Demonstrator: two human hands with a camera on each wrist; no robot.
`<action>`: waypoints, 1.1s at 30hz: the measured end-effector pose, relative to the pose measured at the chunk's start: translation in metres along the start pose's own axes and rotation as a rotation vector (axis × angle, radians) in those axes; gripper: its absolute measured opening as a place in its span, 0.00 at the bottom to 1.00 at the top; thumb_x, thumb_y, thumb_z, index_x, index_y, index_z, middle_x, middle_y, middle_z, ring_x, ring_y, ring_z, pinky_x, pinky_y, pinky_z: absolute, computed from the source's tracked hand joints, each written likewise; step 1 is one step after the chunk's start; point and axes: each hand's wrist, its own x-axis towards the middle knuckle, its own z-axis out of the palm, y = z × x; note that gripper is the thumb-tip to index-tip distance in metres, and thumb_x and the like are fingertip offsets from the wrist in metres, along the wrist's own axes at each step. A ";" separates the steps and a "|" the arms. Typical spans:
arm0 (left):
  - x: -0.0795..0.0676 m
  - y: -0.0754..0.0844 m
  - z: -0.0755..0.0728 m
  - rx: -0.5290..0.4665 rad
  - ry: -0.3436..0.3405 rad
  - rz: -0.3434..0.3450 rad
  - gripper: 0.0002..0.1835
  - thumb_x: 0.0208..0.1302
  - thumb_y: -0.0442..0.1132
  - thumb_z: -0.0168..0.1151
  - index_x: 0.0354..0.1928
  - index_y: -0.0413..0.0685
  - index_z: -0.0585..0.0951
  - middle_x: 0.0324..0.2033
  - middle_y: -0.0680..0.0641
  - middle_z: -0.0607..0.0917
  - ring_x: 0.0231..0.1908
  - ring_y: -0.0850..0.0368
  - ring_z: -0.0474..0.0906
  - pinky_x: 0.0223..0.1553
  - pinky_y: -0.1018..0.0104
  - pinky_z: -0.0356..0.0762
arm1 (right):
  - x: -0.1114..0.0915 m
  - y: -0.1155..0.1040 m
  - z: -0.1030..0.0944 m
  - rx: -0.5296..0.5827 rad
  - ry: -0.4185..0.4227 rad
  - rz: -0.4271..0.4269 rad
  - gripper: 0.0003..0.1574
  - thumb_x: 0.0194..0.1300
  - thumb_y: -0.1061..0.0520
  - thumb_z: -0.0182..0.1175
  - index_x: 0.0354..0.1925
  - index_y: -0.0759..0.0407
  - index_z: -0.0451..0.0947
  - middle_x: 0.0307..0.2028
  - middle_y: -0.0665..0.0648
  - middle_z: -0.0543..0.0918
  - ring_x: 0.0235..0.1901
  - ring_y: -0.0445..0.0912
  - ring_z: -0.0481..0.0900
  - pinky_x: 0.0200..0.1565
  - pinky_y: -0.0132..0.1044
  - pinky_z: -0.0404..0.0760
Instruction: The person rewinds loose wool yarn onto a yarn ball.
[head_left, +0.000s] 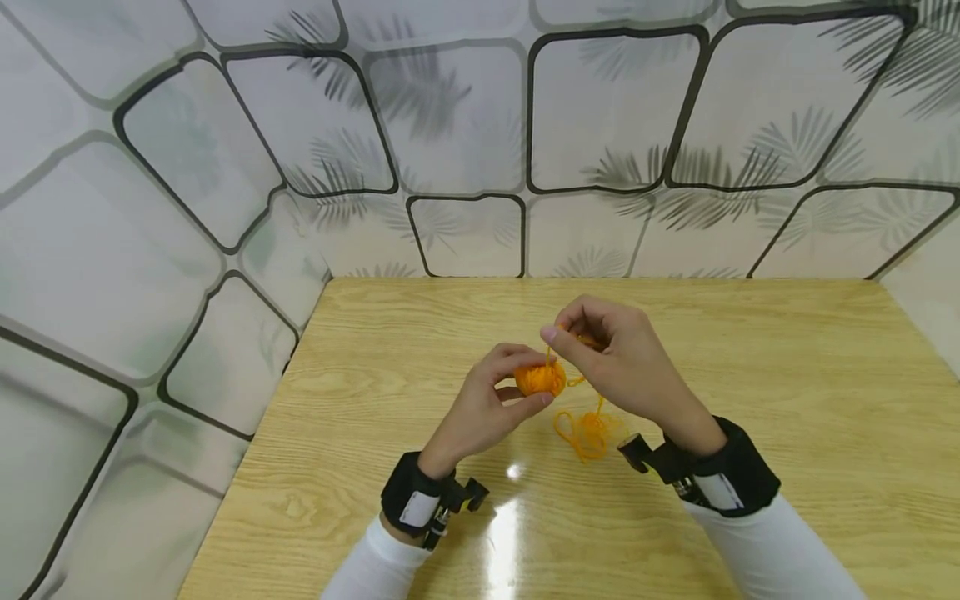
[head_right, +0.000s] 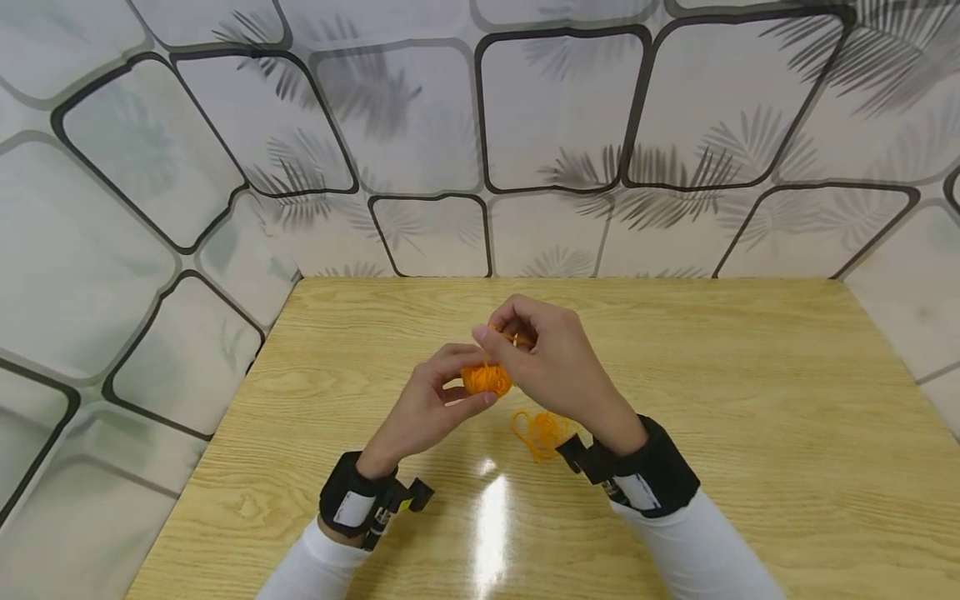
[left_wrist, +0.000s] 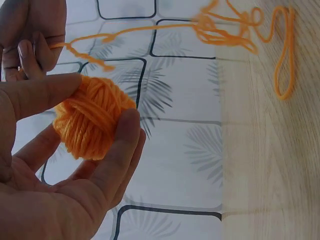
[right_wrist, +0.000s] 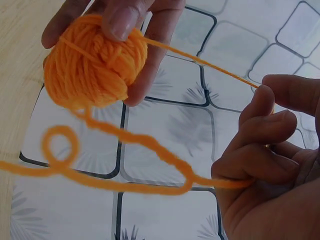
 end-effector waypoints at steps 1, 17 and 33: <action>-0.001 0.000 0.000 0.008 -0.009 0.004 0.20 0.65 0.28 0.68 0.59 0.39 0.82 0.58 0.41 0.74 0.53 0.47 0.77 0.50 0.62 0.84 | 0.001 0.000 -0.001 0.005 0.007 -0.001 0.06 0.73 0.58 0.63 0.35 0.57 0.80 0.21 0.54 0.74 0.15 0.45 0.65 0.17 0.33 0.64; -0.010 0.013 0.001 -0.029 -0.139 0.072 0.26 0.60 0.26 0.72 0.60 0.42 0.76 0.56 0.46 0.79 0.53 0.55 0.79 0.53 0.60 0.83 | 0.026 0.010 -0.007 0.031 0.103 -0.079 0.06 0.72 0.61 0.64 0.36 0.62 0.82 0.26 0.56 0.79 0.18 0.45 0.67 0.21 0.32 0.67; -0.015 0.024 -0.003 -0.342 -0.054 0.286 0.36 0.58 0.19 0.69 0.67 0.26 0.64 0.57 0.25 0.69 0.56 0.50 0.78 0.54 0.54 0.82 | 0.027 0.054 0.017 0.154 0.022 -0.073 0.04 0.71 0.64 0.64 0.37 0.63 0.84 0.29 0.58 0.82 0.21 0.44 0.70 0.24 0.30 0.71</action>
